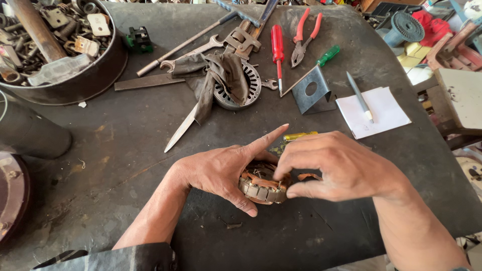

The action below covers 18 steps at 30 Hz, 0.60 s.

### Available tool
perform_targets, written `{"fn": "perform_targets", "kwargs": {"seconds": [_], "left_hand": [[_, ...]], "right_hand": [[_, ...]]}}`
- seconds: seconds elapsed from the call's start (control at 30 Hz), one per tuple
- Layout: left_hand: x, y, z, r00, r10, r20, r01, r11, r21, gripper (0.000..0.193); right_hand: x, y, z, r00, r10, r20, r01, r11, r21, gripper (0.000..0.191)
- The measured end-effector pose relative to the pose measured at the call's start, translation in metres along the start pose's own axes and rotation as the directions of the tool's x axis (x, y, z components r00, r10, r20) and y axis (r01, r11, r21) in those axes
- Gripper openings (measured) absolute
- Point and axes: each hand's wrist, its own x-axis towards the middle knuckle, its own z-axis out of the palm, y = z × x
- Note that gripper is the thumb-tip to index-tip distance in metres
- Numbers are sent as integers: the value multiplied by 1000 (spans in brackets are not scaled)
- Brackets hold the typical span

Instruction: The person removes old insulation tape from a motor stator using fingers and a screwdriver. They peel and scrape the tape from the copper windings, then inspect the stator by rotating it in their hands.

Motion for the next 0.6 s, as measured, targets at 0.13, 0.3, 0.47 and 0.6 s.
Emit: {"fn": "perform_targets", "kwargs": {"seconds": [0.13,0.3,0.47,0.6], "left_hand": [[1,0,1,1000,9,15,-9,1000,-1,151],[-2,-3,5,997,-78,14,74,983,171,149],[-5,-5,9,997,76,35,-83,955,286,137],[-3,-3,16,992,-110,62,83,940,330,130]], "right_hand": [[1,1,-4,1000,-9,2,9,1000,14,26],[4,0,-2,996,-5,89,-2,996,85,23],[5,-3,-1,989,-119,90,113,991,74,21],[8,-8,10,982,-128,140,136,989,-51,21]]}}
